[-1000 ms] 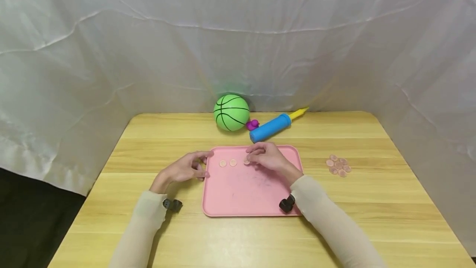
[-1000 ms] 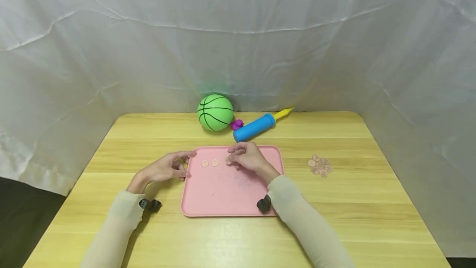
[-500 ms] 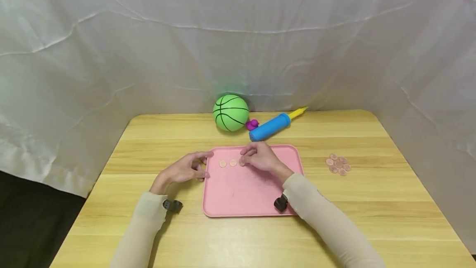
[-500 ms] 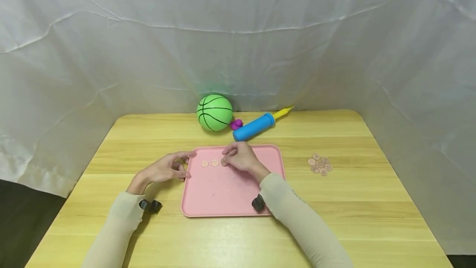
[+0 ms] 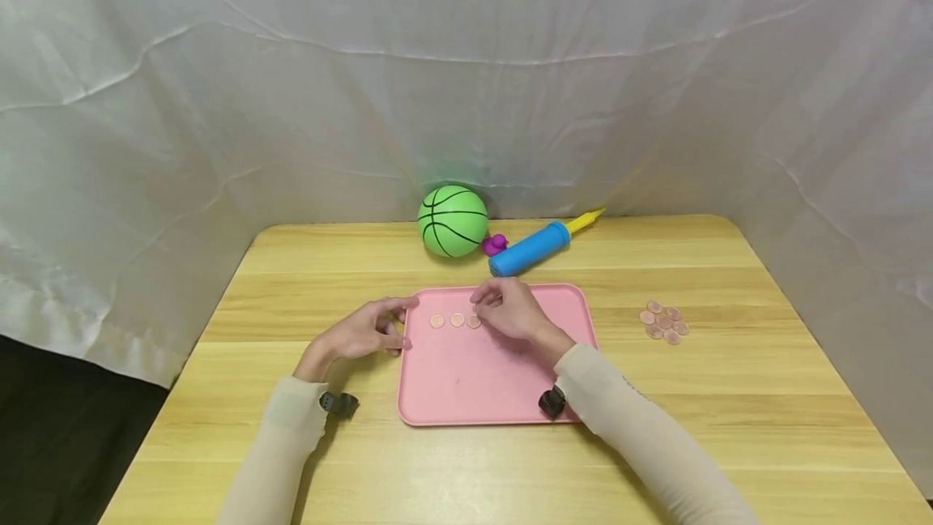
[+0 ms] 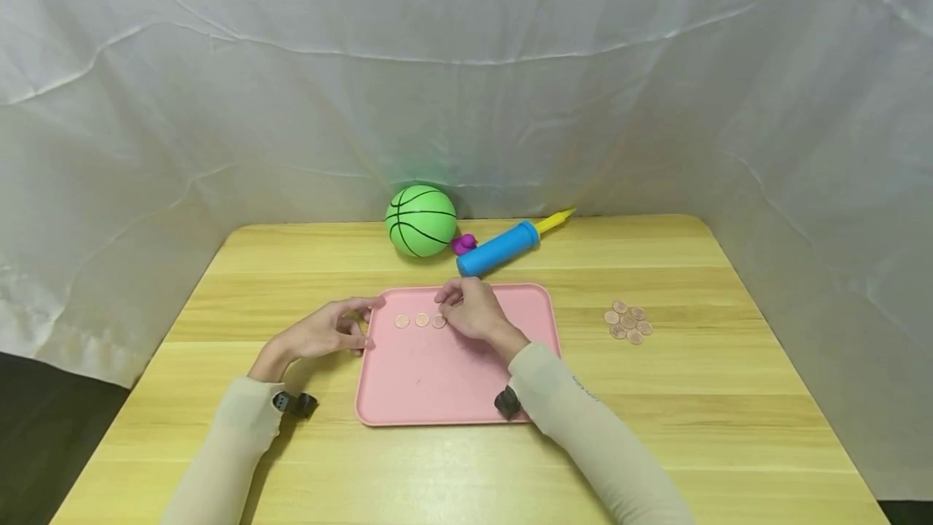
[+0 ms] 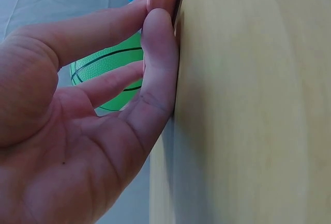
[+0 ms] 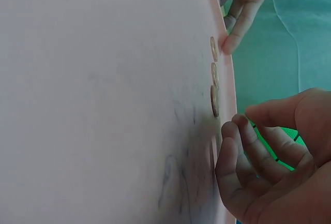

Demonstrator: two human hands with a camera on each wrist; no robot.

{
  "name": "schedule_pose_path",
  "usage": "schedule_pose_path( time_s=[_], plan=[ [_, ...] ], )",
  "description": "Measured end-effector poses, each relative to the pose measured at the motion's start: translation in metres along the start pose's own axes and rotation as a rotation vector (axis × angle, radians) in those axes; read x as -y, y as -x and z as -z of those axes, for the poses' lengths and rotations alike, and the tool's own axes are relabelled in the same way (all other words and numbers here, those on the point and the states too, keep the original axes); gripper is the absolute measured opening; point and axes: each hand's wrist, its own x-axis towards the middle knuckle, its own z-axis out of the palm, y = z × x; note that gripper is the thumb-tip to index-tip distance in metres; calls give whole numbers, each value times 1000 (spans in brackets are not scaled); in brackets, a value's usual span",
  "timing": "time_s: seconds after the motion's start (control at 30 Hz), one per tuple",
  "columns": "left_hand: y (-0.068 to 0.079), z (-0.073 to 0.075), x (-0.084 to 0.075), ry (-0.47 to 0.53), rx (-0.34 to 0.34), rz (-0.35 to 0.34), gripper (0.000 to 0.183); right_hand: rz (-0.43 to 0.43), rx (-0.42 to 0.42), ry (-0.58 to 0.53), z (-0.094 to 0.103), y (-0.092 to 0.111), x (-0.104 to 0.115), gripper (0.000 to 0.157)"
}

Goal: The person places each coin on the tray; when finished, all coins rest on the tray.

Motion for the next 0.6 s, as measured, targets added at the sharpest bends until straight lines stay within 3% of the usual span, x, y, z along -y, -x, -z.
schedule_pose_path(
  time_s=[0.47,0.6],
  plan=[
    [1,-1,-1,-3,4,-4,80,-29,-39,33,28,16,-8,17],
    [1,0,-1,-4,7,-4,80,-43,-39,-9,41,25,-12,18]
  ],
)
